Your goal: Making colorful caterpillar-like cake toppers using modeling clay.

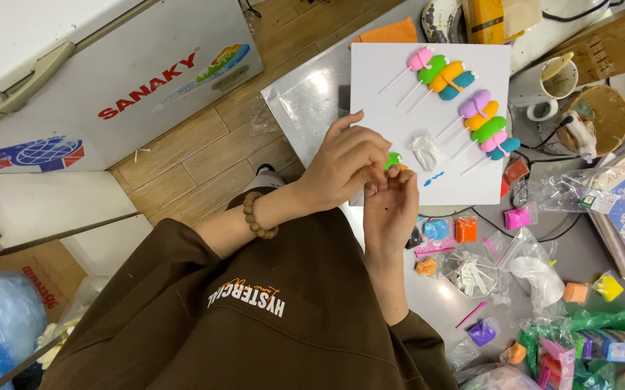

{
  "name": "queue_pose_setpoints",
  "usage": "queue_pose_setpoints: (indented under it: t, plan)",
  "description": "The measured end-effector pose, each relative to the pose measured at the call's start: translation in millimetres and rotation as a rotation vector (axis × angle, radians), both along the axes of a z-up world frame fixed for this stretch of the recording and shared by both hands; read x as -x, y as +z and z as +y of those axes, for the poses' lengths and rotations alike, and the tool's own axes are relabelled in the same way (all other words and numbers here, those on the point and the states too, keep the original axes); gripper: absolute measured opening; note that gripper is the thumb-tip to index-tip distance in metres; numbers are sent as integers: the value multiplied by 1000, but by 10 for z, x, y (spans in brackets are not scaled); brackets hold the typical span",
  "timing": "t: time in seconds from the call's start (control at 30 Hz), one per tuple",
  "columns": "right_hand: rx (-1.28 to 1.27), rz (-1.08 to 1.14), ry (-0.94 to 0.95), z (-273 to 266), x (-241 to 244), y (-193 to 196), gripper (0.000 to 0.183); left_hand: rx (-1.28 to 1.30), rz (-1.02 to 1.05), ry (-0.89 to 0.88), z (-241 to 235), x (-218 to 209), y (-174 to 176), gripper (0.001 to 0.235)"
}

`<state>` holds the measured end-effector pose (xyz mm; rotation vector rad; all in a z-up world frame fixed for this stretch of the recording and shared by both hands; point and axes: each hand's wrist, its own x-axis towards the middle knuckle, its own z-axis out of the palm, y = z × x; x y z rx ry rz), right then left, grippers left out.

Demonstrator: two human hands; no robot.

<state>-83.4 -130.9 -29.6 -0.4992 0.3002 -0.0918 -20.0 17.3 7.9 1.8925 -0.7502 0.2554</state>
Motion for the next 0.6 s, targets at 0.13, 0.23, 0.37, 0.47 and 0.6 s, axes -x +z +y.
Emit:
queue_pose_setpoints:
  t: [0.13, 0.23, 0.37, 0.47, 0.6]
  plan:
    - [-173, -85, 44, -31, -35, 21, 31, 37, 6, -28, 6, -20, 59, 11]
    - [-182, -147, 12, -38, -49, -8, 44, -11, -61, -72, -18, 7, 175, 20]
    - [-250, -111, -71, -55, -111, 52, 42, -17, -131, -111, -63, 87, 237, 17]
    - [-296, -190, -74, -86, -135, 42, 40, -32, -184, -132, -89, 175, 217, 13]
    - [-328, -190, -74, -84, -205, 104, 38, -81, -293, -80, -85, 278, 285, 12]
